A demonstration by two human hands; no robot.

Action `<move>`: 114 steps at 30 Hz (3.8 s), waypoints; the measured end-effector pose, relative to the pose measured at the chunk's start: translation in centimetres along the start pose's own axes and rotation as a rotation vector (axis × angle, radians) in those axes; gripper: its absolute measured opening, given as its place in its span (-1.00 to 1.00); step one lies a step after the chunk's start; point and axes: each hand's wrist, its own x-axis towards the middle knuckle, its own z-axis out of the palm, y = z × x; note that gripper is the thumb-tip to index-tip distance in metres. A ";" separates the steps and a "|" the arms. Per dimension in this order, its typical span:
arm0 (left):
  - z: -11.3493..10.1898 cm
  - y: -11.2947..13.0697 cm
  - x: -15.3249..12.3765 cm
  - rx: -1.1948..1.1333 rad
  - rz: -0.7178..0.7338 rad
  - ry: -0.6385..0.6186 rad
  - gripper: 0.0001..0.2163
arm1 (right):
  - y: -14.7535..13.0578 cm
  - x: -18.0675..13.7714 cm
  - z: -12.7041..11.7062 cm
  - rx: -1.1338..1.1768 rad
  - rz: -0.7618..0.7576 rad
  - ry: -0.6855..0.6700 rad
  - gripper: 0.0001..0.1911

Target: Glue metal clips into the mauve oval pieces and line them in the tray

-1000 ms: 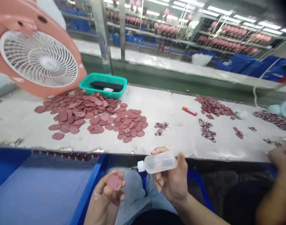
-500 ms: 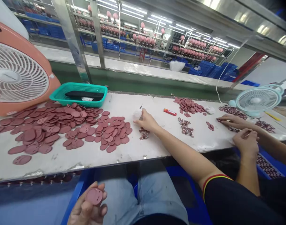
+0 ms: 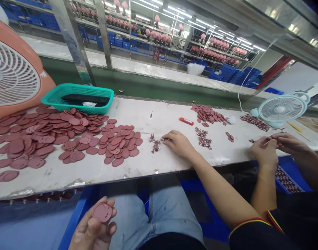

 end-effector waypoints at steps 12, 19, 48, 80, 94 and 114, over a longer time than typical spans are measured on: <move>3.4 0.6 -4.1 0.043 -0.121 0.007 -0.56 | -8.5 -6.7 1.7 0.694 0.062 -0.161 -0.71; 3.2 1.0 -4.3 0.103 -0.198 -0.158 -0.60 | -13.5 -8.9 1.7 1.100 0.168 -0.481 -0.84; 1.9 0.9 -4.4 0.072 -0.312 -0.200 -0.66 | -14.1 -8.0 1.1 0.493 -0.517 -0.354 -0.80; 1.5 1.1 -4.9 0.114 -0.331 -0.225 -0.66 | -14.1 -9.0 1.4 0.494 -0.672 -0.364 -0.83; 1.6 0.9 -4.7 0.039 -0.322 -0.248 -0.76 | -14.4 -8.8 1.7 0.454 -0.681 -0.357 -0.86; 0.2 1.2 -3.8 -0.072 -0.419 -0.215 -0.69 | -14.0 -7.9 1.8 0.473 -0.561 -0.397 -0.62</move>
